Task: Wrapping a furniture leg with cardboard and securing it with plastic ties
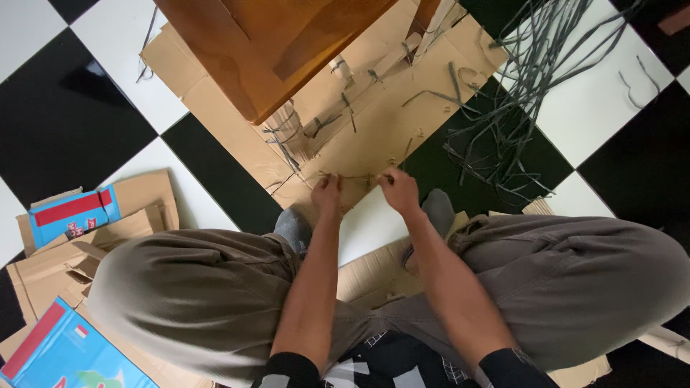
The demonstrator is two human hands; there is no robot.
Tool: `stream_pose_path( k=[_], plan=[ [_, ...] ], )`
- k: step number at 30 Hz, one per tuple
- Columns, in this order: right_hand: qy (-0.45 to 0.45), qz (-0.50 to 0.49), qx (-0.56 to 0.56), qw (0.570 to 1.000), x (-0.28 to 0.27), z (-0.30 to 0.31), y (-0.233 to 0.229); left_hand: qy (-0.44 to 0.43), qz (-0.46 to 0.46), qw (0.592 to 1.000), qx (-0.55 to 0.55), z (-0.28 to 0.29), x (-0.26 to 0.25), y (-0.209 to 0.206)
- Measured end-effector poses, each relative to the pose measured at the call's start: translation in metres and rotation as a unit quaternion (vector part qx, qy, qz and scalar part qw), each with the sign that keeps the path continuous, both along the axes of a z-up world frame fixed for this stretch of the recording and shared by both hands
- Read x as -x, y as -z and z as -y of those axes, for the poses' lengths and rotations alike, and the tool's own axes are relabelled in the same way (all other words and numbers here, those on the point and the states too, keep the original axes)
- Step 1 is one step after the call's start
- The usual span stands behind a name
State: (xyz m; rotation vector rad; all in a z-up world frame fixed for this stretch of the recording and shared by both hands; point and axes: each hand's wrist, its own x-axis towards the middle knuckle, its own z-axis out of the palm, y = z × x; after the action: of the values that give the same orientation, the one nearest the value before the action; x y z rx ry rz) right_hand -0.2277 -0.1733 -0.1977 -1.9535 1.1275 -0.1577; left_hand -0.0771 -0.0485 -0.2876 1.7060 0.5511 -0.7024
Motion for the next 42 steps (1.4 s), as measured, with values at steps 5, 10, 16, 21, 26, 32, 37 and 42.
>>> stream_pose_path(
  k=[5,10,16,21,26,32,37,42],
  plan=[
    [0.24,0.015,-0.008,0.971,-0.003,0.022,0.014,0.101,0.084,0.986,-0.101,-0.002,0.021,-0.054],
    [0.454,0.23,-0.166,0.844,-0.018,0.052,-0.001,-0.04,0.125,0.988,-0.081,-0.006,-0.006,-0.031],
    [0.417,0.304,-0.26,0.816,-0.058,0.033,-0.054,-0.172,0.319,0.93,-0.062,0.0,-0.046,-0.106],
    [0.293,0.292,-0.238,0.879,-0.101,0.011,-0.076,-0.225,0.379,0.897,0.01,0.0,-0.096,-0.146],
    [0.166,0.257,-0.183,0.934,-0.15,0.009,-0.089,-0.034,0.27,0.951,0.146,-0.004,-0.128,-0.211],
    [-0.032,0.195,-0.109,0.974,-0.188,0.007,-0.124,0.134,0.172,0.971,0.098,-0.005,-0.166,-0.195],
    [-0.083,0.143,-0.108,0.98,-0.203,0.011,-0.129,0.115,0.152,0.959,0.211,-0.009,-0.164,-0.215],
    [-0.049,0.139,-0.193,0.97,-0.21,0.013,-0.129,0.106,0.121,0.961,0.225,-0.018,-0.168,-0.195]
  ],
)
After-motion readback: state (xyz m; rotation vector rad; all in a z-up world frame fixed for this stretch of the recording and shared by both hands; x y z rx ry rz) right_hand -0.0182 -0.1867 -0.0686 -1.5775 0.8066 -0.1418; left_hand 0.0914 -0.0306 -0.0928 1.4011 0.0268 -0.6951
